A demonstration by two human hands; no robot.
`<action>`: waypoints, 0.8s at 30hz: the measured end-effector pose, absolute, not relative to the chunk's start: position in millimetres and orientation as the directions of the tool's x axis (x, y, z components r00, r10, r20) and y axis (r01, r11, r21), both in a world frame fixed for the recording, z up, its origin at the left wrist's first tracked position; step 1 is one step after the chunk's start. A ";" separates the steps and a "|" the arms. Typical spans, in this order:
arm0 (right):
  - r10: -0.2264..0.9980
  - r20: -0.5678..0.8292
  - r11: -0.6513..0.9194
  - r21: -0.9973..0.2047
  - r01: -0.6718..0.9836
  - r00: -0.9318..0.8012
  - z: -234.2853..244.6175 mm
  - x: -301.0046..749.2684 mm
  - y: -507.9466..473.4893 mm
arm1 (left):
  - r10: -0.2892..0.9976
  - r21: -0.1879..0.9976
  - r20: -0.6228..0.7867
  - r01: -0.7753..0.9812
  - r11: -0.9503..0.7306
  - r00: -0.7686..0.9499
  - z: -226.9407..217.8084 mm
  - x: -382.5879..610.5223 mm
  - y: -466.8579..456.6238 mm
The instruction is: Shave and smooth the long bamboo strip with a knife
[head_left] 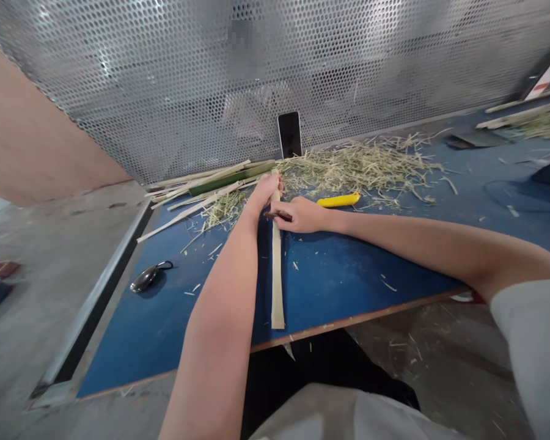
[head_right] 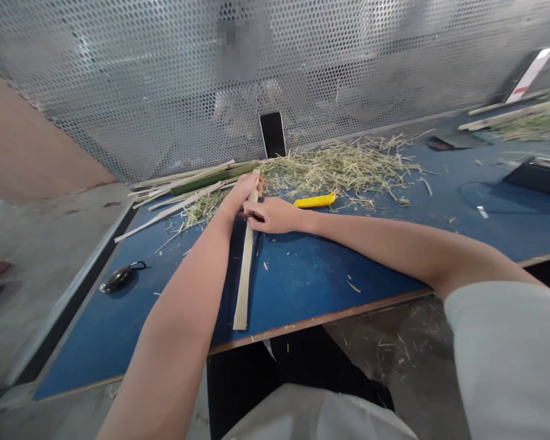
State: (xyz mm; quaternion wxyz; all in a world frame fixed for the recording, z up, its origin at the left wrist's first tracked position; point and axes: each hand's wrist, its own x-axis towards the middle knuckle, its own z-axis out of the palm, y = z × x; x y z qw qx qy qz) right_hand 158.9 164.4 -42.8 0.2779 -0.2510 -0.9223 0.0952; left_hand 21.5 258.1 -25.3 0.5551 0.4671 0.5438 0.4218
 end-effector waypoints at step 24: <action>0.521 0.467 0.853 -0.315 0.416 -0.715 -43.6 159.4 163.2 | 0.996 0.985 -0.076 0.160 0.069 0.043 -38.0 20.4 270.2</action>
